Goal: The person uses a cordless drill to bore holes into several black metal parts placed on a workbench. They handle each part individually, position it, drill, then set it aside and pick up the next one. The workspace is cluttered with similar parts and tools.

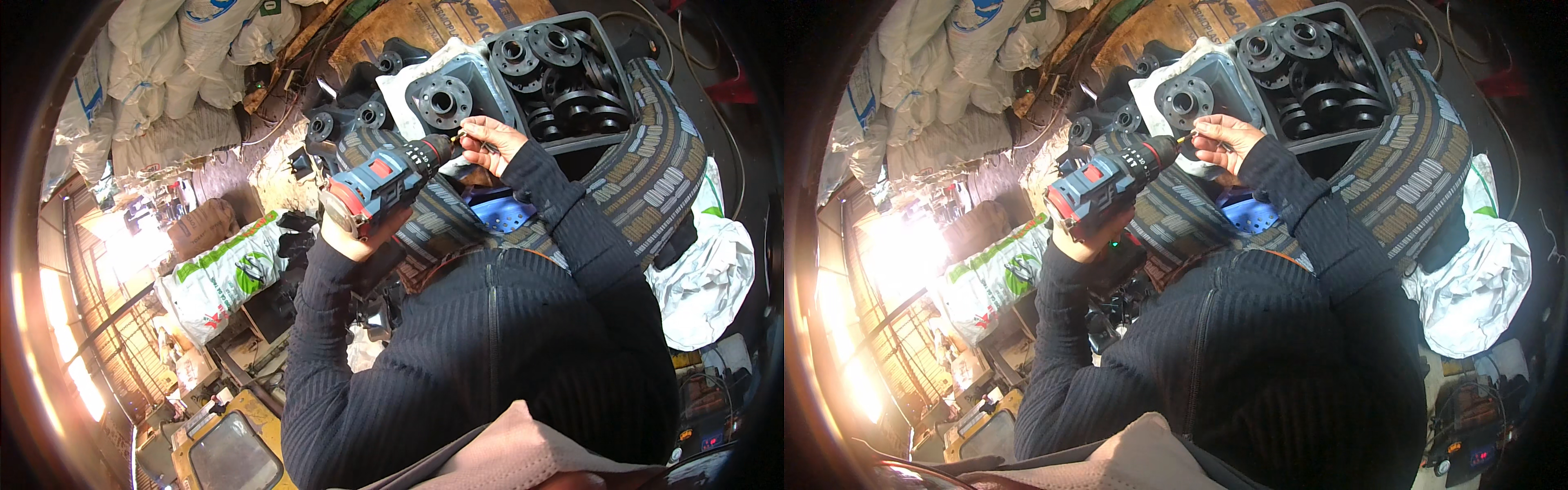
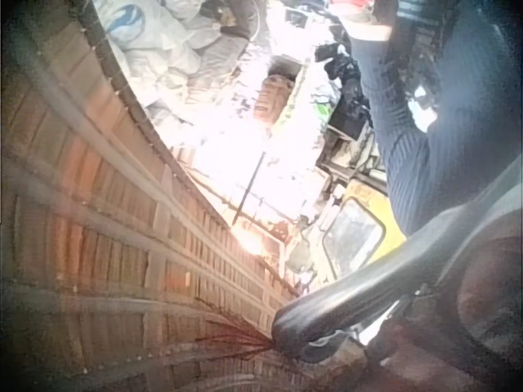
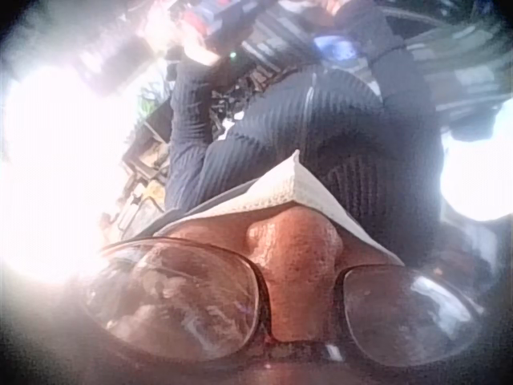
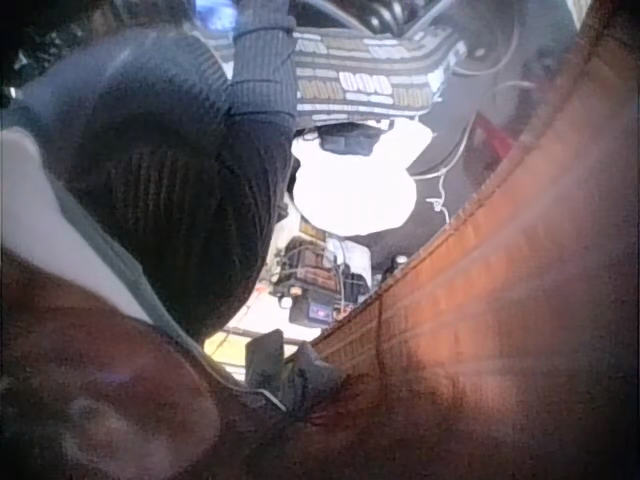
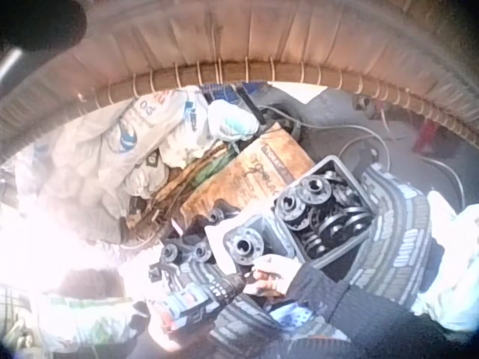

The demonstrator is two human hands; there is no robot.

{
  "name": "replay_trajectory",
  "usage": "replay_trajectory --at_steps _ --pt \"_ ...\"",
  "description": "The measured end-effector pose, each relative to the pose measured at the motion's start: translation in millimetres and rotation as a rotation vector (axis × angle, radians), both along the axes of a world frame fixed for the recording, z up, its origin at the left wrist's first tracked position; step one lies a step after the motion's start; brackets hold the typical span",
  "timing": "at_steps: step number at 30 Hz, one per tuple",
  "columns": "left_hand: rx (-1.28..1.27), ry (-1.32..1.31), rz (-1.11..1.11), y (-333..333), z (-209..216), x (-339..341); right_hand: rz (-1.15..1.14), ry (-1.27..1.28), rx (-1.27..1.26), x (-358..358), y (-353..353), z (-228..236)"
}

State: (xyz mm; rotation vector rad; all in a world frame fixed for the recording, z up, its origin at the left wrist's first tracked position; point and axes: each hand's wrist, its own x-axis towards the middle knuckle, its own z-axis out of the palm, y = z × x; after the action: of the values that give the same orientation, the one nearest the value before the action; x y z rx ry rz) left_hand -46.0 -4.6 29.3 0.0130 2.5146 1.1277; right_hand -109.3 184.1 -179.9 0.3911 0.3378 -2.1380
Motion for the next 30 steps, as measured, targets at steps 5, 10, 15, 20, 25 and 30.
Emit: replay_trajectory --at_steps 5,10,15,20,25,30 --pt "-0.002 -0.035 0.032 -4.4 -3.4 3.2 -0.011 -0.024 -0.015 4.9 -3.3 -11.1" --pt "-0.165 0.049 -0.185 -9.2 -6.6 -2.8 0.035 -0.062 0.037 7.3 -6.5 -22.9" --pt "-0.196 0.080 -0.200 -0.3 -12.0 -12.9 -0.034 -0.090 0.174 8.8 -10.4 -9.1" --pt "-0.185 -0.016 -0.139 -10.8 -32.7 -38.5 -0.180 0.006 0.592 -1.8 -10.1 -52.9" --pt "-0.282 -0.146 -0.191 -15.2 -47.2 -61.2 -0.153 0.165 0.745 -27.5 -26.7 -47.7" --pt "-0.183 -0.169 -0.206 -8.0 -42.3 -79.3 -0.187 0.231 0.624 -32.1 -33.8 -63.9"
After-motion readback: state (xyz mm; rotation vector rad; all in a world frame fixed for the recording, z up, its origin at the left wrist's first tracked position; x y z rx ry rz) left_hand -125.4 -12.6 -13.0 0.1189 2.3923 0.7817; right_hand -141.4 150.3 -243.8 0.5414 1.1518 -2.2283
